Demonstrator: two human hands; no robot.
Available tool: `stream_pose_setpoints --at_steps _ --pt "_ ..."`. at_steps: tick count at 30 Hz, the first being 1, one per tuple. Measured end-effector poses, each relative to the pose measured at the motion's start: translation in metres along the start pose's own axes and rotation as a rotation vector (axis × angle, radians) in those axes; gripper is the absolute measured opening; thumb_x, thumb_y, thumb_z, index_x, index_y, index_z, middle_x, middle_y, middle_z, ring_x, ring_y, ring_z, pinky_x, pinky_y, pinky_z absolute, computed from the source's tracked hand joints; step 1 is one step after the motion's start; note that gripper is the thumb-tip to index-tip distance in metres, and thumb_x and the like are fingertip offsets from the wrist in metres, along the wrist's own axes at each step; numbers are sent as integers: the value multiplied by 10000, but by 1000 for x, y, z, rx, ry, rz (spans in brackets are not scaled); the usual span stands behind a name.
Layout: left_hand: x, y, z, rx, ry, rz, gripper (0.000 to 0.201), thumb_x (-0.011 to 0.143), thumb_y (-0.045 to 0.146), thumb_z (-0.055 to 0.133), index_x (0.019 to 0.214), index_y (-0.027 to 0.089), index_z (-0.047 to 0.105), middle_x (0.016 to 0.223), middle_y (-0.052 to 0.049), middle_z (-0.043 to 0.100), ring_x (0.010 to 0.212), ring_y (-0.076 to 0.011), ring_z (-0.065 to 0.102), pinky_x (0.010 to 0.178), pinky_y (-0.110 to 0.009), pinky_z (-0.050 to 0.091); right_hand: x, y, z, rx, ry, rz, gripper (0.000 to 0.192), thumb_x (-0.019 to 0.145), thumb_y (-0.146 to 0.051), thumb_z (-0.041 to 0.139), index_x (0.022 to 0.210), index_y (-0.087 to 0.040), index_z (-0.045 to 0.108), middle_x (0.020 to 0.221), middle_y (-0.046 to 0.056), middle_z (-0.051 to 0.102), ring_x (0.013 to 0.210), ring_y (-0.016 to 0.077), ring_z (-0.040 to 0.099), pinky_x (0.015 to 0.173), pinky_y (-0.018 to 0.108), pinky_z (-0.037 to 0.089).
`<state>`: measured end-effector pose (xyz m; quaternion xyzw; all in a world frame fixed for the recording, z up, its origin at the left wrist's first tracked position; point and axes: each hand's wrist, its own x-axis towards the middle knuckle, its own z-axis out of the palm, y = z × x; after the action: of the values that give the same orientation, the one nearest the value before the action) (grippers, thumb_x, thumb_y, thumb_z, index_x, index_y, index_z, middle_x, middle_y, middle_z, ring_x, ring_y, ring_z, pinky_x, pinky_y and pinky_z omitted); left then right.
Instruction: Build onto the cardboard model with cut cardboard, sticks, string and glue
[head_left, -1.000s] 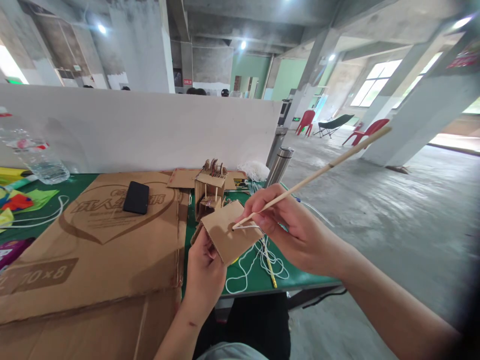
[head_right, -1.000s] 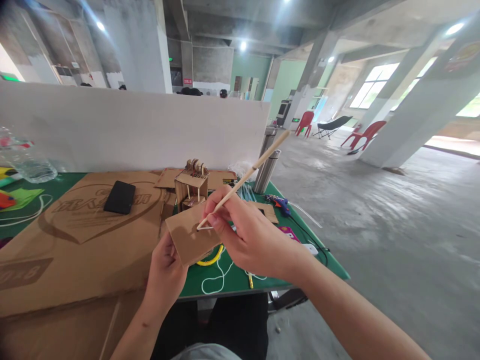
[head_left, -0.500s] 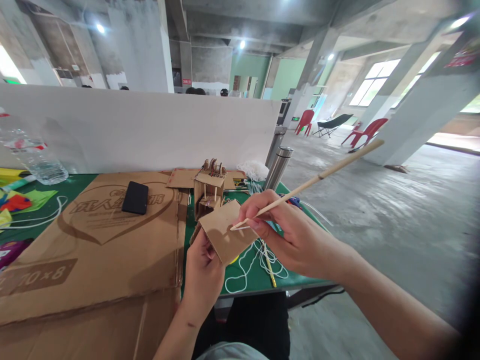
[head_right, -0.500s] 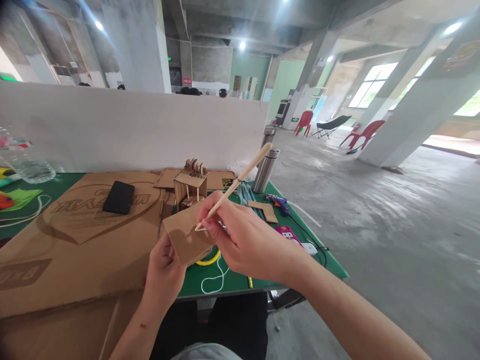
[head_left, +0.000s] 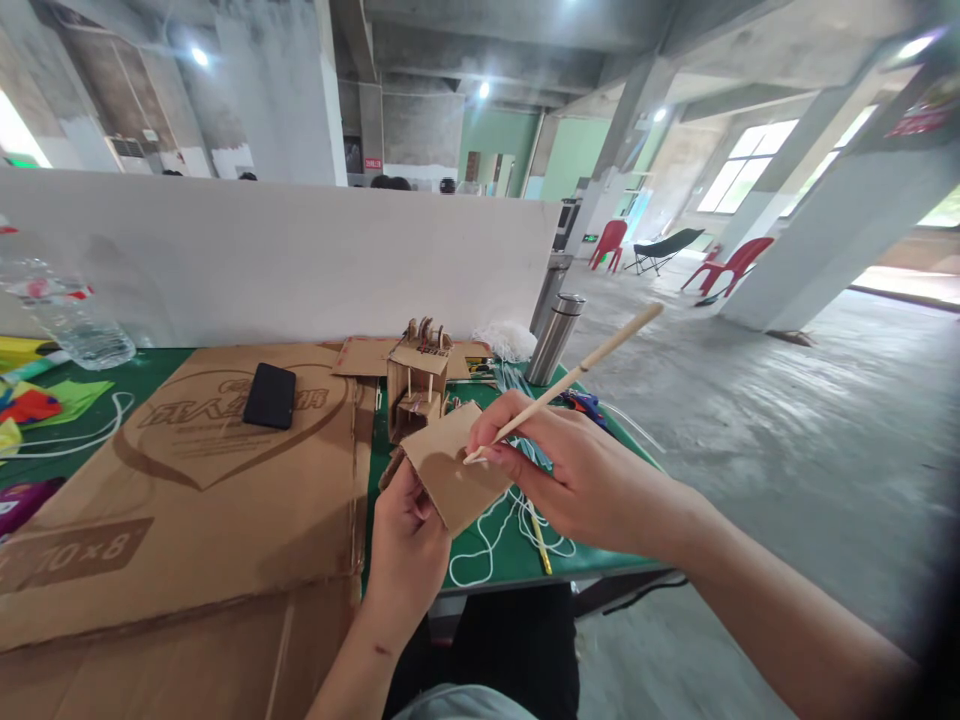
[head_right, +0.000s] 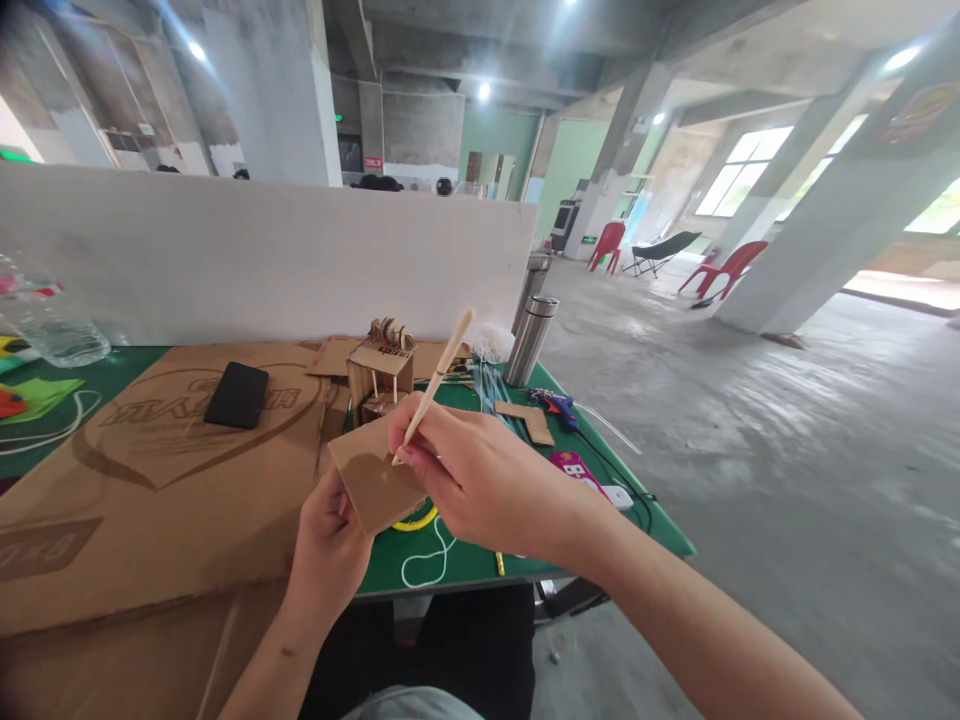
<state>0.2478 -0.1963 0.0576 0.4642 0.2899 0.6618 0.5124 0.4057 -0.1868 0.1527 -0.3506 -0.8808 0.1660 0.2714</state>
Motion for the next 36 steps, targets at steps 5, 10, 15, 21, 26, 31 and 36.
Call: stream_pose_setpoints --at_steps 5,10,15,21,26,31,36 --pt "1 1 0 20 -12 -22 339 709 185 819 1038 190 734 1089 -79 754 1076 -254 700 902 -302 573 -1 2 1 35 30 -32 119 984 -131 411 964 -234 466 971 26 628 882 175 627 706 321 475" --pt "-1 3 -2 34 -12 -45 385 721 203 812 1093 190 711 1150 -90 739 1075 -264 701 918 -342 576 -3 8 4 204 111 -51 48 1024 -205 401 1016 -241 433 956 39 598 924 189 635 749 350 509" --pt "-2 3 -1 44 -12 -50 387 714 229 819 1084 186 712 1117 -88 750 1053 -265 710 907 -348 586 -3 8 3 294 95 -41 23 1040 -240 400 1033 -247 421 960 36 588 942 187 639 768 357 521" --pt "-2 6 0 91 1 -33 332 710 244 816 1022 177 726 1057 -91 765 983 -258 726 854 -324 594 -4 7 3 210 75 -57 55 1017 -196 410 1010 -251 417 988 30 563 907 186 619 725 359 500" --pt "-2 9 1 97 14 -27 316 708 216 797 1012 175 722 995 -70 775 923 -240 736 821 -317 601 -2 8 5 192 82 -72 83 1008 -166 399 1002 -249 406 985 29 552 893 181 611 709 355 490" --pt "-2 6 -1 98 24 -34 324 705 199 786 1022 183 720 1029 -80 771 940 -245 732 829 -321 597 -1 5 5 119 68 -67 79 1001 -159 401 991 -236 420 983 49 585 896 189 612 711 354 486" --pt "-2 3 -1 49 25 -38 361 691 173 791 1043 199 715 1125 -84 747 1022 -248 712 874 -310 578 1 1 4 38 31 -75 103 984 -144 387 970 -227 447 962 54 611 855 183 613 675 330 471"
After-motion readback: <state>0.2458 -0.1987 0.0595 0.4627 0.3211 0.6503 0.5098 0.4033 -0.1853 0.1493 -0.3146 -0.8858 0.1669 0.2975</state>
